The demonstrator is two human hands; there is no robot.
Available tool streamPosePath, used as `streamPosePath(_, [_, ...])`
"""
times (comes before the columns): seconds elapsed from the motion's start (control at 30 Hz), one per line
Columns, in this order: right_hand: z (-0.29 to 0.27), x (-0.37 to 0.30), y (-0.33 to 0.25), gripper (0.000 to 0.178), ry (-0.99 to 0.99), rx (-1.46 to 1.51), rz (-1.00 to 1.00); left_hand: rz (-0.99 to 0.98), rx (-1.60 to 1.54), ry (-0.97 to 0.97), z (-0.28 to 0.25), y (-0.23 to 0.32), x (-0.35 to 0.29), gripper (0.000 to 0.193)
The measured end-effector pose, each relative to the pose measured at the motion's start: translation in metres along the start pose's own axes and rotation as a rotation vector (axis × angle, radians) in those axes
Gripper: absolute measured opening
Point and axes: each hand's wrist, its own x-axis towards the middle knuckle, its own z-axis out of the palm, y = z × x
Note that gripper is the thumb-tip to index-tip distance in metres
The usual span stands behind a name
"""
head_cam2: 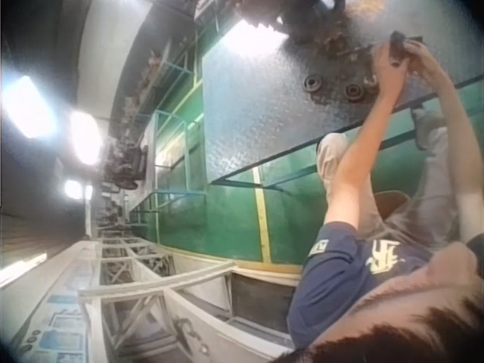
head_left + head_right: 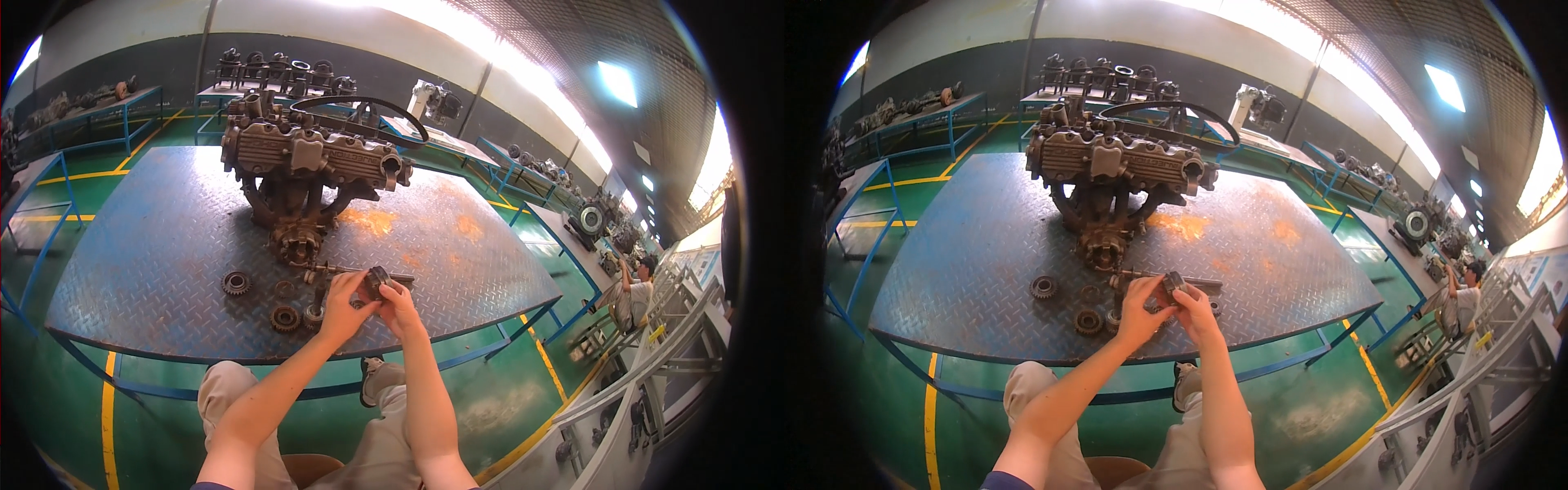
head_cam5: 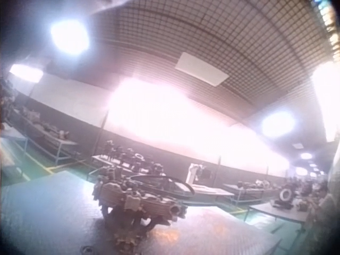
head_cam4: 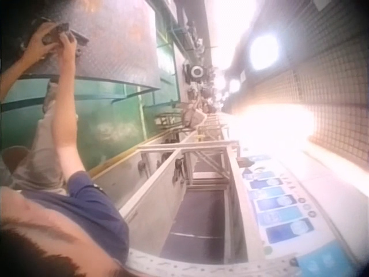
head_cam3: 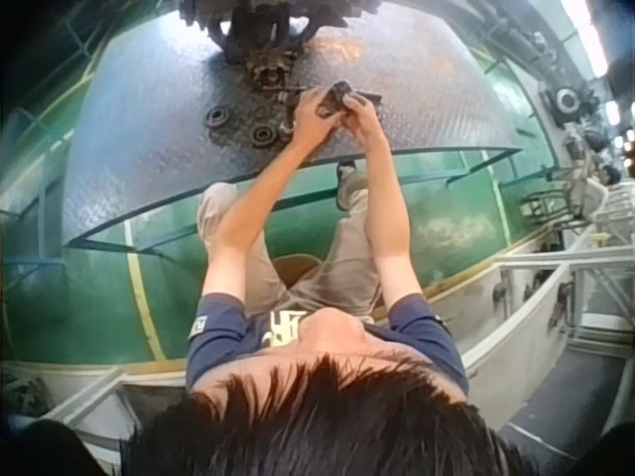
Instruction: The person handles several gear and bearing components on a workbench, picking them up to view different sides and sliding them onto a metal shaft one at a time.
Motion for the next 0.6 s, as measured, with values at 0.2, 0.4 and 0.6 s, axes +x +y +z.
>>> streamPosePath(0.2, [0.001, -0.003, -0.005, 0.046, -0.066, -0.022, 0.031, 0.056, 0.073, 0.001, -0.004, 0.001, 0.001, 0.066])
streamPosePath(0.4, [0.002, -0.003, -0.003, 0.045, -0.088, -0.013, 0.039, 0.056, 0.072, 0.034, -0.004, 0.0, 0.001, 0.065])
streamPosePath(0.6, [0.006, -0.003, 0.003, 0.047, 0.03, 0.033, 0.126, 0.014, 0.107, 0.07, -0.001, 0.004, 0.001, 0.066])
